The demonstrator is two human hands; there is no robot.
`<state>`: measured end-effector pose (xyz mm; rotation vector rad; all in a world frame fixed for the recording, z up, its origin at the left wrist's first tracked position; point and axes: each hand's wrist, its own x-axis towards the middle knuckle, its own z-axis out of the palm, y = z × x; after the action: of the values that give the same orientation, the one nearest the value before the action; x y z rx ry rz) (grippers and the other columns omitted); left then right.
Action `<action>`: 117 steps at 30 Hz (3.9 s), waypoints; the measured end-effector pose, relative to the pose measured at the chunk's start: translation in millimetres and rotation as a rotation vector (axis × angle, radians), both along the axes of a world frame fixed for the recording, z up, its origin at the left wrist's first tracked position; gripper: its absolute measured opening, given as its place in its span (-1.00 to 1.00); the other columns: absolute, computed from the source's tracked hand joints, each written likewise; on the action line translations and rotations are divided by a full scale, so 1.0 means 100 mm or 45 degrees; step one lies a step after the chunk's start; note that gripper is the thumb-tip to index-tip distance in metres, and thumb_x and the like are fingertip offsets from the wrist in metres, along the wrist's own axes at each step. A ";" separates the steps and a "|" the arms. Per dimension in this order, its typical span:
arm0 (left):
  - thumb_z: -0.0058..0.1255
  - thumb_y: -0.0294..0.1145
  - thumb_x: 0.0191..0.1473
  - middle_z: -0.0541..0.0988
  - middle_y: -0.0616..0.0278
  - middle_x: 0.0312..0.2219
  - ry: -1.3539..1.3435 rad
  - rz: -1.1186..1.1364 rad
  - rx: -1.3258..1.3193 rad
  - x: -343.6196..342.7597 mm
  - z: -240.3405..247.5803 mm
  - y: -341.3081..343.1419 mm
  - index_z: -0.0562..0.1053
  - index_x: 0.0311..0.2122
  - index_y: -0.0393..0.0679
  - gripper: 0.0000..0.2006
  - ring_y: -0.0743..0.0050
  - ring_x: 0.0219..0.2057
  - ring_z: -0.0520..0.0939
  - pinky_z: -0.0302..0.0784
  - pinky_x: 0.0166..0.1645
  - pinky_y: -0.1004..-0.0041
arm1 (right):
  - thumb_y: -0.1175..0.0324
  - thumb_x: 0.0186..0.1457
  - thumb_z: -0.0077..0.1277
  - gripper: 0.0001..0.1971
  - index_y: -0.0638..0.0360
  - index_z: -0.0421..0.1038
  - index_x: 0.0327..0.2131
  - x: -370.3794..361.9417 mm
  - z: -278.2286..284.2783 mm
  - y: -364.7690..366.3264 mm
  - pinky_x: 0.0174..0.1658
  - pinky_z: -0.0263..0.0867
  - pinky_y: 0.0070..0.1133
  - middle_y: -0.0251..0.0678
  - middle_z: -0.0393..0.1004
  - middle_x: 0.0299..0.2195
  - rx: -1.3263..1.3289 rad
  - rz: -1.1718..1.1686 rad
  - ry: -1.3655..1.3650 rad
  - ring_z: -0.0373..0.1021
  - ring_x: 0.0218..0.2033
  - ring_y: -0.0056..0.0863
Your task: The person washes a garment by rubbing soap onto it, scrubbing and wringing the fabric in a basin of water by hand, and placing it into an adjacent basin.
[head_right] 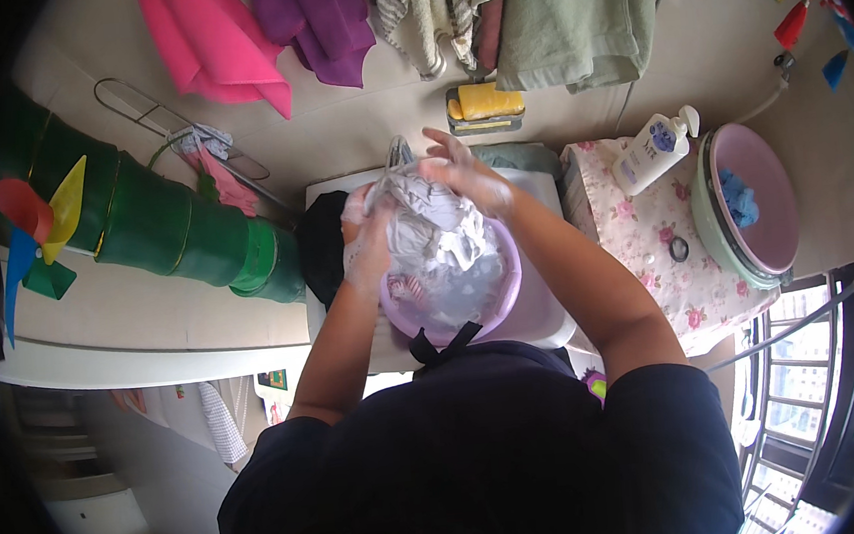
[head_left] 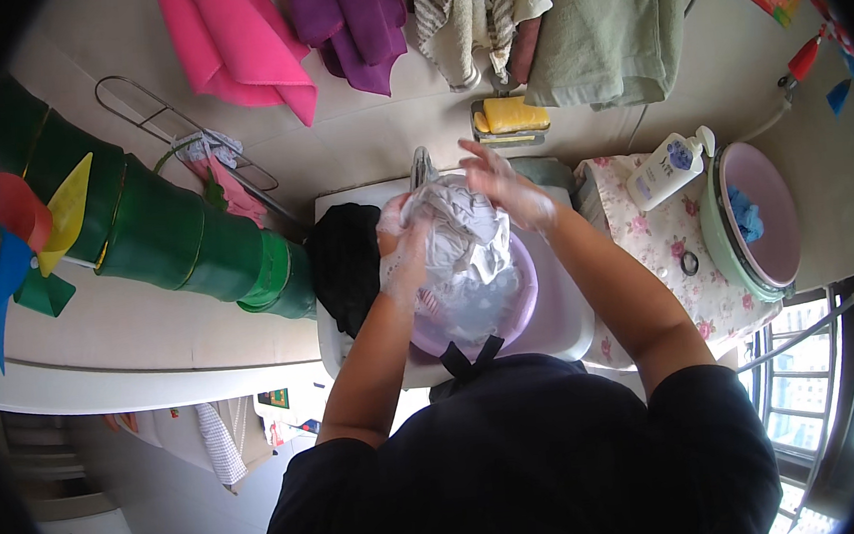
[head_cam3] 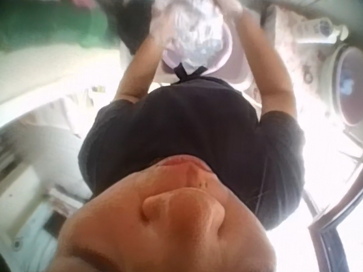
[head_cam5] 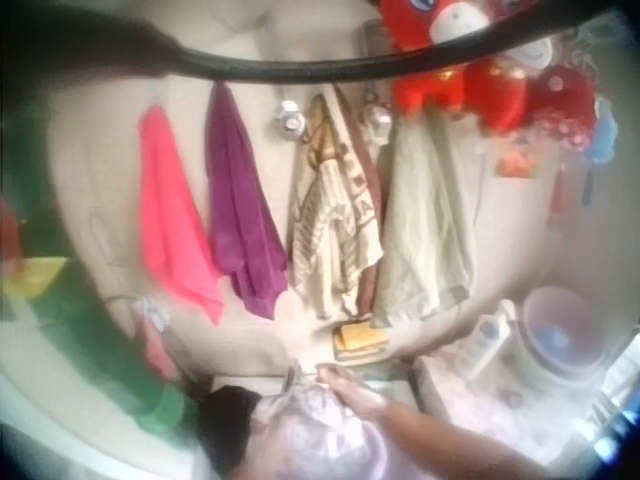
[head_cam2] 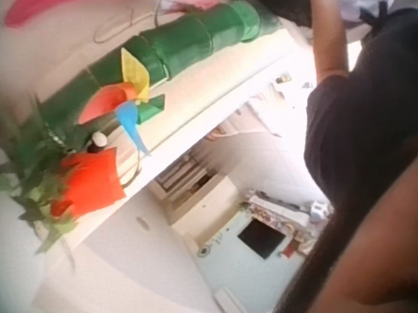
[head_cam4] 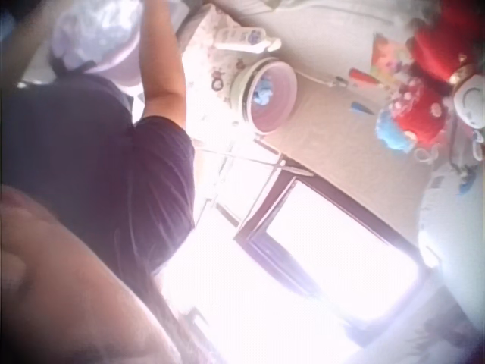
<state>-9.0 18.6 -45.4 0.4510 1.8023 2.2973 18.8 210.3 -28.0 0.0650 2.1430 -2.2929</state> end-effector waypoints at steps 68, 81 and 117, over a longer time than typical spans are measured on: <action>-0.24 -0.07 0.12 0.33 0.23 -0.04 -0.781 -0.554 0.932 0.12 -0.41 0.16 0.18 0.09 -0.01 -0.54 0.28 -0.03 0.39 0.36 -0.01 0.28 | 0.42 -0.18 0.01 -0.77 0.06 0.33 -0.33 0.56 0.08 -0.85 0.01 0.20 -0.38 -0.18 0.28 -0.09 1.486 -0.118 1.133 0.23 -0.06 -0.19; -0.17 -0.03 0.09 0.43 0.23 -0.21 -0.792 -0.211 0.500 0.25 -0.15 0.30 0.31 -0.08 -0.01 -0.63 0.36 -0.18 0.48 0.41 -0.09 0.35 | 0.03 -0.27 0.13 -0.47 0.02 0.38 -0.16 0.29 -0.30 -0.83 0.13 -0.29 0.07 -0.20 0.23 0.02 0.622 -0.037 0.758 -0.13 0.20 -0.08; -0.31 -0.02 0.13 0.44 0.15 -0.19 -0.652 -0.297 1.005 0.12 -0.70 0.30 0.28 -0.02 -0.09 -0.57 0.34 -0.10 0.45 0.37 -0.01 0.27 | 0.11 -0.19 0.10 -0.56 0.14 0.33 -0.24 0.04 0.23 -0.88 -0.21 0.28 -0.33 -0.09 0.43 -0.33 1.132 -0.394 0.225 0.35 -0.26 -0.07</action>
<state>2.7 48.7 -115.7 0.1281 0.5515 2.5507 22.5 122.1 -5.4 0.2075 3.2465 -1.2711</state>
